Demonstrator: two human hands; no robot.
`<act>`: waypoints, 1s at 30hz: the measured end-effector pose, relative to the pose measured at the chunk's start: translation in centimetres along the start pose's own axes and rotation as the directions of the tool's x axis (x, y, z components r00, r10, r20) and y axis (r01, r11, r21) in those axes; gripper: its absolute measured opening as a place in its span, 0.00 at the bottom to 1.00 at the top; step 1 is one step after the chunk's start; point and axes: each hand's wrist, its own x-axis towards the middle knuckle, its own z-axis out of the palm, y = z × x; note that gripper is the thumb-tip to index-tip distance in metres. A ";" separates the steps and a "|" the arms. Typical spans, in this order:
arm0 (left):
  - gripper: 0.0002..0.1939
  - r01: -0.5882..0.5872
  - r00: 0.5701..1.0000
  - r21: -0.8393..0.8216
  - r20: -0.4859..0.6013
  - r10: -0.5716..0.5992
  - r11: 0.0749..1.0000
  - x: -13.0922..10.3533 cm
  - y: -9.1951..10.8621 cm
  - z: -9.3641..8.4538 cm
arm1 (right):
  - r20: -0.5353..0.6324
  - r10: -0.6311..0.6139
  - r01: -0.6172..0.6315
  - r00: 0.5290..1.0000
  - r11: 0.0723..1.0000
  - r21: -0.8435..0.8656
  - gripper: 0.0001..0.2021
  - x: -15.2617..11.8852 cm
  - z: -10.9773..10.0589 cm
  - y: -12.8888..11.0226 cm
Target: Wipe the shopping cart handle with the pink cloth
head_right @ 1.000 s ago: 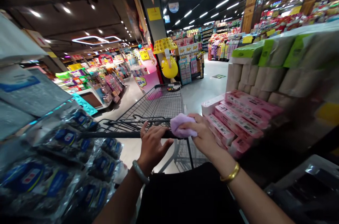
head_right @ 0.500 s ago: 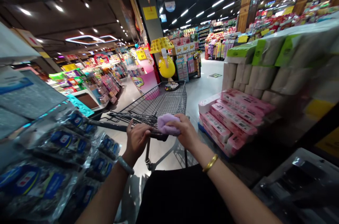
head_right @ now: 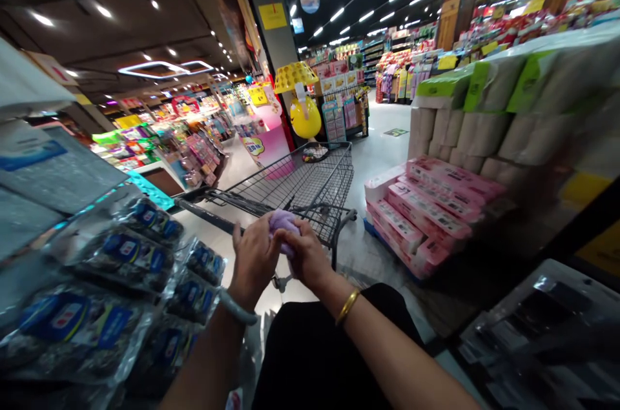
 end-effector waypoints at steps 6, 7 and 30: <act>0.41 -0.070 0.994 0.013 -0.086 0.071 0.997 -0.1 -2.8 0.9 | 0.042 -0.104 0.111 0.994 0.972 -0.209 0.16 1.2 0.2 0.0; 0.40 -0.072 0.994 0.009 -0.083 0.072 0.997 -0.2 -3.3 0.7 | 0.052 -0.132 0.140 0.990 0.962 -0.234 0.18 1.5 0.3 0.1; 0.25 -0.152 0.968 0.260 0.235 0.090 0.954 2.9 0.0 0.2 | -0.181 0.142 -0.167 0.973 0.977 -0.132 0.30 -0.3 5.1 8.5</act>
